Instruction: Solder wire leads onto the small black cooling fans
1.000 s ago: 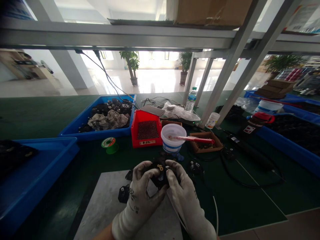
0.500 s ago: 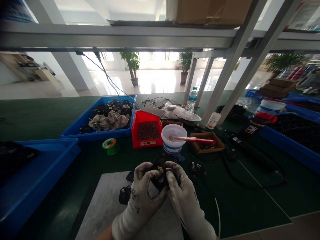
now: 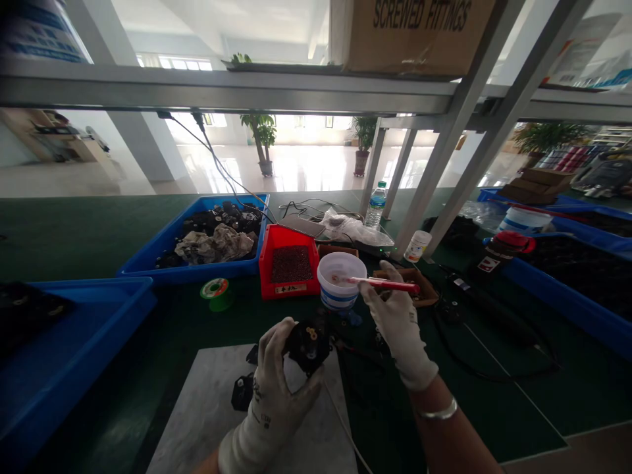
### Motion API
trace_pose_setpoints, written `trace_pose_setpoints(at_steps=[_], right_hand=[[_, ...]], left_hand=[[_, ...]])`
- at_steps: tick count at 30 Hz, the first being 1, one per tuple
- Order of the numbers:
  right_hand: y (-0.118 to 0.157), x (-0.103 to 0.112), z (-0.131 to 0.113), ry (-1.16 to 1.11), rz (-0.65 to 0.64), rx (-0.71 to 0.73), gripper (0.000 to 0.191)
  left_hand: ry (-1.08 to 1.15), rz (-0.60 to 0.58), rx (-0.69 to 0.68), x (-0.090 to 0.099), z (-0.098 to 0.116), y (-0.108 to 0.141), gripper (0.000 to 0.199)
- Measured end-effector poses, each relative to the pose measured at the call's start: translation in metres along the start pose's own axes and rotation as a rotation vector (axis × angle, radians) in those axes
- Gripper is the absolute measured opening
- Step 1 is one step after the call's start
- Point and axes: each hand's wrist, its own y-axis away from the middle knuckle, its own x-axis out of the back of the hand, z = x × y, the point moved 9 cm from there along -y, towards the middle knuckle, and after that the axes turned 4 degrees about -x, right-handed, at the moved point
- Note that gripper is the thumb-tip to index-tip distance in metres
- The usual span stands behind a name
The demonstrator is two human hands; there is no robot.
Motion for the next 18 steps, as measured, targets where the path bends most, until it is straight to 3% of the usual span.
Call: trace_pose_setpoints(at_steps=[5,10,14,18], right_hand=[[-0.033,-0.012,-0.028,0.293,-0.077,0.239,0.039],[-0.03,-0.022,-0.045,0.435,-0.117,0.378,0.032],[-0.024,-0.025,-0.042,0.33,-0.135,0.384,0.034],[-0.018,-0.013,-0.027,0.089,-0.085,0.265,0.041]], left_hand=[[0.01,0.009,0.024,0.001,-0.009,-0.002,0.088],[0.074,-0.016,0.079,0.002,-0.021,-0.004,0.096],[0.118,-0.039,0.14,-0.001,-0.03,0.0,0.097],[0.122,-0.037,0.156,0.0,-0.033,0.0,0.099]])
